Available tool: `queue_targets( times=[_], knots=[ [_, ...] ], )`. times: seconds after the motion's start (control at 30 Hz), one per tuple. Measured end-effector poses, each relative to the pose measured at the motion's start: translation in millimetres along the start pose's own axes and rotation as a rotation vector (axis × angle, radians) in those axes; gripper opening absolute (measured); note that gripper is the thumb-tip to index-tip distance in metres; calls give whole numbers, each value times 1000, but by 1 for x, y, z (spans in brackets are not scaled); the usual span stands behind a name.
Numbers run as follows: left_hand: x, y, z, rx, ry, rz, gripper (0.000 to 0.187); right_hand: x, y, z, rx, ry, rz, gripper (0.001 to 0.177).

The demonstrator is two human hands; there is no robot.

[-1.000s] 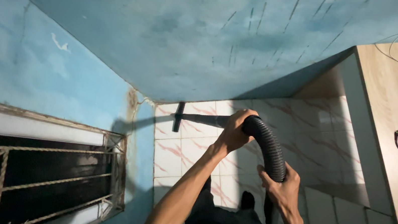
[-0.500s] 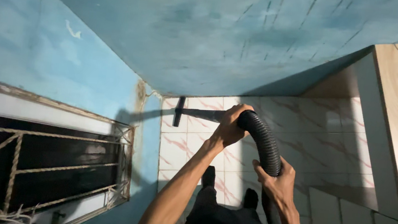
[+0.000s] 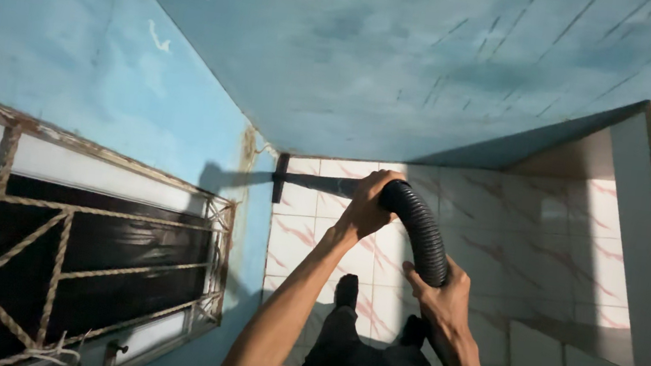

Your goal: The person moves an office chair away from a desk to clear the floor space. They then pick up a vacuum cleaner hose and proceed to vacuum the tiled floor area around the desk and a nearby wooden shelf.

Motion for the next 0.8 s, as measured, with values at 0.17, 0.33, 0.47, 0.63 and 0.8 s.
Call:
queue_targets(
  times=[0.17,0.33,0.47,0.63,0.8],
  knots=[
    [-4,-1,-4,-13,44,12,46,-1,-12,-9,-82,2,51,27],
    [3,2,-7,-38,97,20,45,-4,-4,-14,-50,23,49,26],
    [12,0,-2,-107,78,69,40,-10,7,-13,-91,24,27,29],
    [30,-7,12,-159,50,0,41,-23,21,-6,-120,-42,15,27],
    [46,-2,29,-105,81,-25,40,-37,36,4,-124,-92,56,31]
  ],
)
Point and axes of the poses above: each hand's wrist, its own z-axis away from the middle knuckle, its own x-axis out of the palm, y = z × x, the point moved 7 cm from there along -z, towards the middle knuckle, and after that the axes turned 14 degrees about -x, right-handed, at the moved point
